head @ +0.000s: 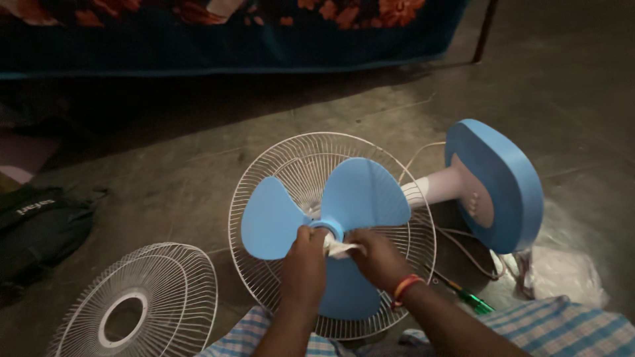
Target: The person disassembles a blue electric fan by removing the front grill, unscrewing the central hub, and detaching the fan blades. They use a screwdriver to loosen the hub and wipe the central area with a cloth.
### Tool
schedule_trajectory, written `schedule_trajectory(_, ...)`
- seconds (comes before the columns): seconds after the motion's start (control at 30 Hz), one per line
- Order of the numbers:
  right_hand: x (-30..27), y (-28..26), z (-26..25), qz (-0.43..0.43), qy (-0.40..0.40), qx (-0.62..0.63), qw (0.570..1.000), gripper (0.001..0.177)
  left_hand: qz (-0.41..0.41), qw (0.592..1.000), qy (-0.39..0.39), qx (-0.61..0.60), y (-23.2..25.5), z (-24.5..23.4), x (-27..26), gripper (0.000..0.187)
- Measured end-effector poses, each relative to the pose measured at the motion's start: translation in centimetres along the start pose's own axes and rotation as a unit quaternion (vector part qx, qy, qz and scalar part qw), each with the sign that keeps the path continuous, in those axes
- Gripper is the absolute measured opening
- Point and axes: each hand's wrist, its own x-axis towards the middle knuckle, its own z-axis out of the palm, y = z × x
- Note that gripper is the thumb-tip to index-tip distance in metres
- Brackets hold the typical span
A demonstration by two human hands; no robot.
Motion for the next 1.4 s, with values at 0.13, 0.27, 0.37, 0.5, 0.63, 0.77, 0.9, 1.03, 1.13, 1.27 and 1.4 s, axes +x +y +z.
schedule_trajectory(0.13, 0.3, 0.7, 0.2, 0.163, -0.016, 0.058, 0.985, 0.020, -0.134, 0.990, -0.022, -0.027, 0.1, 0.3, 1.1, 0.034)
schedule_trajectory(0.27, -0.1, 1.6, 0.7, 0.031, -0.062, -0.019, 0.997, 0.023, -0.290, 0.952, -0.042, -0.090, 0.7, -0.1, 1.9, 0.044)
schedule_trajectory(0.37, -0.9, 2.0, 0.9, -0.008, -0.075, -0.014, 0.997, 0.024, -0.282, 0.957, -0.050, -0.041, 0.8, -0.1, 1.4, 0.049)
schedule_trajectory(0.5, 0.1, 1.4, 1.4, 0.060, -0.110, -0.008, 0.992, 0.019, -0.013, 0.997, 0.061, 0.042, -0.7, -0.5, 0.2, 0.047)
schedule_trajectory(0.63, -0.9, 1.3, 0.9, 0.074, -0.145, -0.027, 0.986, 0.017, -0.055, 0.997, -0.046, -0.008, -1.2, 0.5, -0.4, 0.028)
schedule_trajectory(0.77, -1.3, 0.1, 1.4, 0.025, -0.142, -0.051, 0.988, 0.017, -0.089, 0.990, -0.103, 0.026, -1.6, -0.1, -0.1, 0.029)
schedule_trajectory(0.9, -1.1, 0.1, 1.4, 0.038, -0.079, -0.043, 0.995, 0.018, 0.005, 1.000, 0.003, 0.005, -1.7, -0.9, 0.3, 0.043)
schedule_trajectory(1.03, -0.9, 0.6, 1.4, -0.006, -0.057, -0.045, 0.997, 0.020, 0.044, 0.999, 0.004, -0.007, -0.9, -1.5, 0.9, 0.029)
schedule_trajectory(1.13, -0.9, 0.7, 2.2, -0.029, -0.051, -0.042, 0.997, 0.028, -0.094, 0.991, -0.087, 0.026, -0.3, -1.8, 1.7, 0.040)
schedule_trajectory(1.27, -1.2, 0.8, 1.7, 0.000, 0.142, -0.021, 0.990, 0.025, -0.163, 0.982, -0.091, -0.038, 0.2, -1.2, 1.7, 0.042)
schedule_trajectory(1.4, 0.6, -0.6, 0.7, -0.138, 0.226, -0.135, 0.955, 0.023, -0.076, 0.997, -0.025, -0.018, -0.5, -0.8, 1.1, 0.047)
